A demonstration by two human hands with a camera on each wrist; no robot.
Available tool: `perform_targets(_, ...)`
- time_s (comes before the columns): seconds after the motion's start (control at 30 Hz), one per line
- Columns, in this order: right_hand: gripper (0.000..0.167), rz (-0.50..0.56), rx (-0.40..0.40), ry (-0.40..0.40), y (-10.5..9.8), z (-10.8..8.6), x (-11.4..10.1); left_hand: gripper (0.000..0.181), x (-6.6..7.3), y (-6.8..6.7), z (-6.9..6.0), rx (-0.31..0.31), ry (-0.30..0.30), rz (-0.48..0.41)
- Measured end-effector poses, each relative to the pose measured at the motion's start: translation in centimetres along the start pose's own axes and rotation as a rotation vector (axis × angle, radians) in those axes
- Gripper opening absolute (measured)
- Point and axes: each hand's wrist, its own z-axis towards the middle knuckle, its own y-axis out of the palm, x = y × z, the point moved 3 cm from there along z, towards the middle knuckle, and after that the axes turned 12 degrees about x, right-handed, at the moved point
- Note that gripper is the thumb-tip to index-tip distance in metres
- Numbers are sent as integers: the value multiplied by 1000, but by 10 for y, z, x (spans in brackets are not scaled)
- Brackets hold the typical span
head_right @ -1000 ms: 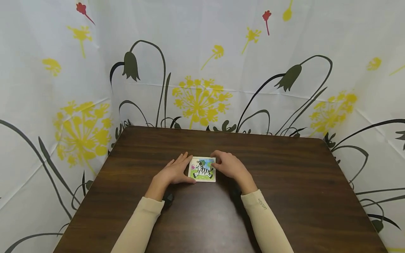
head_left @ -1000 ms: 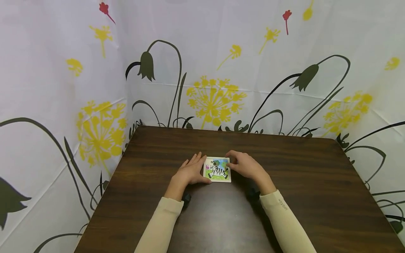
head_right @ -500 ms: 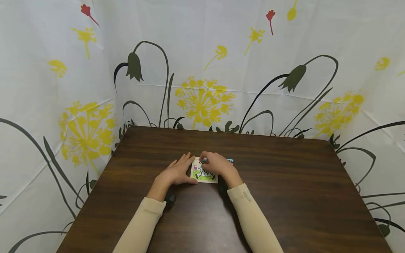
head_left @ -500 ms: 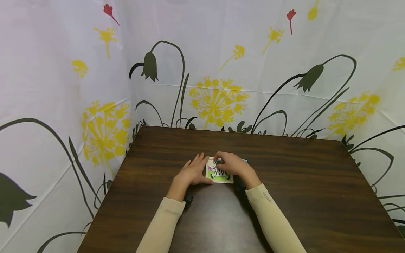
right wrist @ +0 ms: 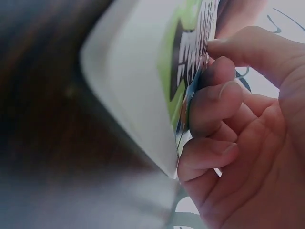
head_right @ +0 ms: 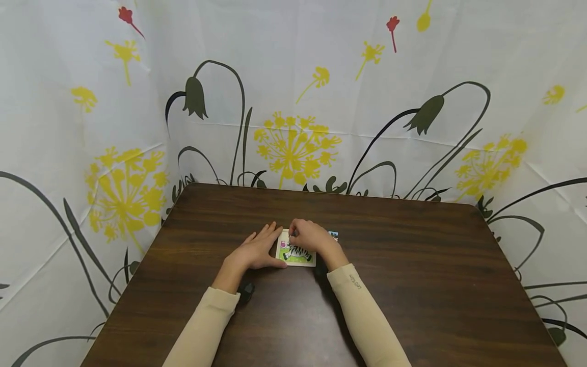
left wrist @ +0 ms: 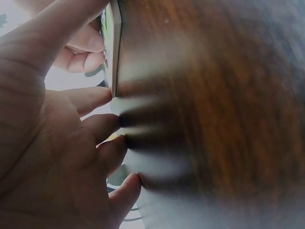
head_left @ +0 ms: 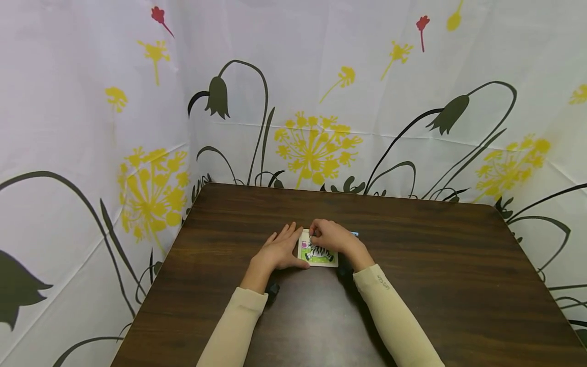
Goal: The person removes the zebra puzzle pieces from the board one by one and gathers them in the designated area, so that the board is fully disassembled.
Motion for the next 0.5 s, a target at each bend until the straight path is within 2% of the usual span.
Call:
perform_targets(0.2,16,-45,15,5,1,0,0,110,1,0,-1,-3,-2,6)
perform_targets(0.33,14,-71,31,-5,0,2,0,110,1,-1,0,7,-3,13)
perform_targets(0.5,11,-26,34,1,-1,2,-1,110,1,-1,-1,7,-3,9)
